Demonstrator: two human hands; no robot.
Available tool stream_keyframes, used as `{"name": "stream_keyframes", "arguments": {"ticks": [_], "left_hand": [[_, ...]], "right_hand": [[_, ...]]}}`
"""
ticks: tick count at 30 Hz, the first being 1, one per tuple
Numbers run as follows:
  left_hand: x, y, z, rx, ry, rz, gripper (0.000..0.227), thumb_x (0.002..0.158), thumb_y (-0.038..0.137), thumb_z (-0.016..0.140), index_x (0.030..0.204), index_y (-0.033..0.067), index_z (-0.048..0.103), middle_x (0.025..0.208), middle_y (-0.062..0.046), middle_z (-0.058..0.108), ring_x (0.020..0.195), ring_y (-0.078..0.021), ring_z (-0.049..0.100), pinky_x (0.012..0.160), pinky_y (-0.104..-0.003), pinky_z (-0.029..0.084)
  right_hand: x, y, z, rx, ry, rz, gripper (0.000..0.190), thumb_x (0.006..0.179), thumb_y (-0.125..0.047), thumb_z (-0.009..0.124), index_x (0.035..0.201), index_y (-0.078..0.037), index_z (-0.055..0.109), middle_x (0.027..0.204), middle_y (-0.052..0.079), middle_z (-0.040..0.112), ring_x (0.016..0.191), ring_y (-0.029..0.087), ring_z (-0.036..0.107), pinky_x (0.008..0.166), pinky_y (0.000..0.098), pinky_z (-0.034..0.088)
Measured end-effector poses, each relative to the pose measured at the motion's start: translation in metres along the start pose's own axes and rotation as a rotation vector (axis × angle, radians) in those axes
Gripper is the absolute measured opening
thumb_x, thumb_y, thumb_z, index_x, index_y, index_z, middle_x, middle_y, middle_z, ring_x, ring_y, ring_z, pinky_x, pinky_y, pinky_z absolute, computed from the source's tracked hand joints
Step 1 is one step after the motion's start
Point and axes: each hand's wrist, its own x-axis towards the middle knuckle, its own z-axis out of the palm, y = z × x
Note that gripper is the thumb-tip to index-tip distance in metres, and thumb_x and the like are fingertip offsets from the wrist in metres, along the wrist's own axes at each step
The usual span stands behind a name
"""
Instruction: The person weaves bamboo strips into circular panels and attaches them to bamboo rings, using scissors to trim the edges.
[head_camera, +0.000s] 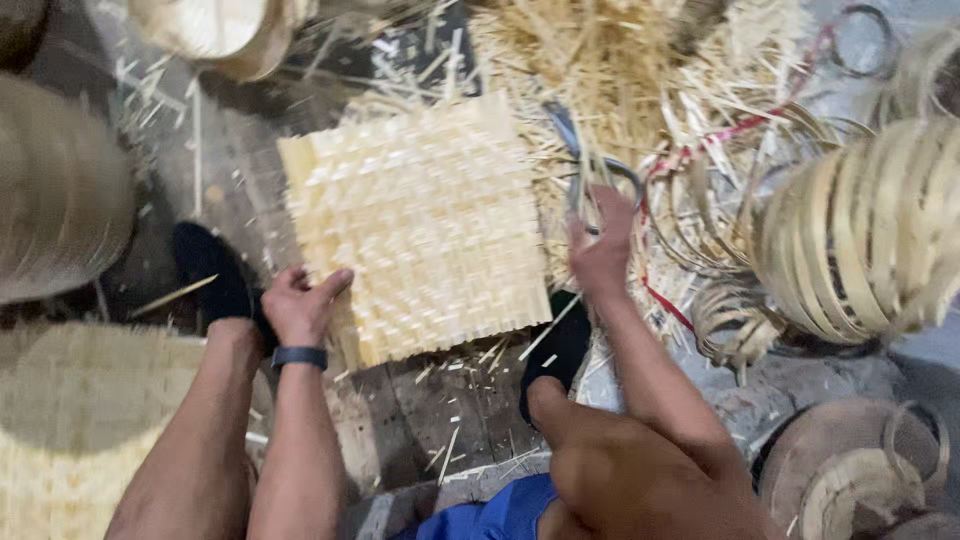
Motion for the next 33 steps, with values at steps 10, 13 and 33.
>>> {"name": "stream_keyframes", "arguments": {"ticks": [10,13,33], "left_hand": [[0.008,-0.033,-0.007,0.112,0.004,0.000,0.070,0.070,0.037,0.099,0.116,-0.0055,0.068,0.099,-0.006,0.067,0.083,-0.0122,0.062,0.069,-0.027,0.053],[0.010,-0.034,-0.008,0.172,0.006,0.011,0.069,0.073,0.037,0.100,0.117,-0.0074,0.069,0.102,-0.008,0.067,0.087,-0.0147,0.061,0.075,-0.029,0.052],[-0.128,0.344,0.013,-0.043,-0.152,1.286,0.047,0.105,0.030,0.081,0.139,0.0030,0.063,0.145,-0.019,0.063,0.138,-0.0317,0.057,0.119,-0.044,0.047]], "right_hand": [[0.009,0.150,-0.247,-0.743,0.625,0.497,0.059,0.096,-0.016,0.076,0.144,-0.006,0.043,0.150,0.021,0.044,0.147,0.037,0.034,0.125,0.0623,0.021],[0.005,0.191,-0.300,-0.830,0.641,0.447,0.047,0.086,-0.012,0.081,0.122,0.006,0.058,0.125,0.031,0.054,0.125,0.054,0.045,0.100,0.0770,0.032],[0.127,-0.100,-0.350,-0.351,-0.137,-0.417,0.016,0.108,0.004,0.056,0.115,0.006,0.070,0.092,0.019,0.067,0.079,0.026,0.065,0.069,0.0372,0.052]]}}
